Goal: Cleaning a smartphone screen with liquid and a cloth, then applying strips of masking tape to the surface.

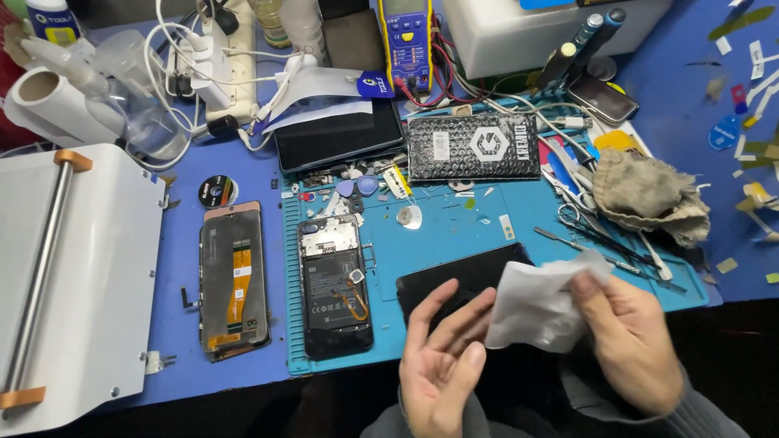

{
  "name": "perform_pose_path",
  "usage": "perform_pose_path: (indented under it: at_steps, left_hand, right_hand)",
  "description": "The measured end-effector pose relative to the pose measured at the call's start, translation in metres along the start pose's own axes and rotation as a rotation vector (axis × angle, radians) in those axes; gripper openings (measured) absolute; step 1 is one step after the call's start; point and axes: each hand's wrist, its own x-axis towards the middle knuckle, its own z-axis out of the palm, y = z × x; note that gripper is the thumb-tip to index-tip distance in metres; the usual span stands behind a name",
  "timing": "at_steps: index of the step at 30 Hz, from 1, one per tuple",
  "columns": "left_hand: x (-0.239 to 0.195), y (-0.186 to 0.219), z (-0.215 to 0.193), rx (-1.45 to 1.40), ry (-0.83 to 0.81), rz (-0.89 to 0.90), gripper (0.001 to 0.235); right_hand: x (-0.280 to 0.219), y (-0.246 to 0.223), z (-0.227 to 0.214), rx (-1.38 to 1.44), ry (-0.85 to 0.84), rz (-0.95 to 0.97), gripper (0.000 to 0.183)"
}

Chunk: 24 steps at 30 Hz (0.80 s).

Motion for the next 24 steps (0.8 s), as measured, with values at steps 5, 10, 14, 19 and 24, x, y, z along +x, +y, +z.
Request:
perform_pose_path:
  at_steps: [5, 10, 14, 19, 24]
  left_hand:
    - [0.008, 0.026, 0.011, 0.437, -0.210, 0.069, 0.073]
    - [0.026, 0.025, 0.010, 0.531, -0.312, -0.124, 0.043]
    - [0.032, 0.010, -0.005, 0.833, -0.142, 0.033, 0.016]
    - [0.034, 0.011, -0.005, 0.817, -0.022, 0.085, 0.019]
    - [0.026, 0.018, 0.007, 0.644, 0.025, 0.034, 0.038]
  right_hand:
    - [-0.002, 0.001, -0.020, -0.310, -0.223, -0.186, 0.022]
    - [0.005, 0.010, -0.010, -0.257, -0.358, -0.133, 0.021]
    - [0.012, 0.019, -0.013, -0.144, -0.415, -0.116, 0.050]
    - [0.004, 0.015, -0.004, 0.013, -0.311, 0.084, 0.043]
    - [-0.002, 0.014, -0.007, -0.091, -0.149, 0.026, 0.023]
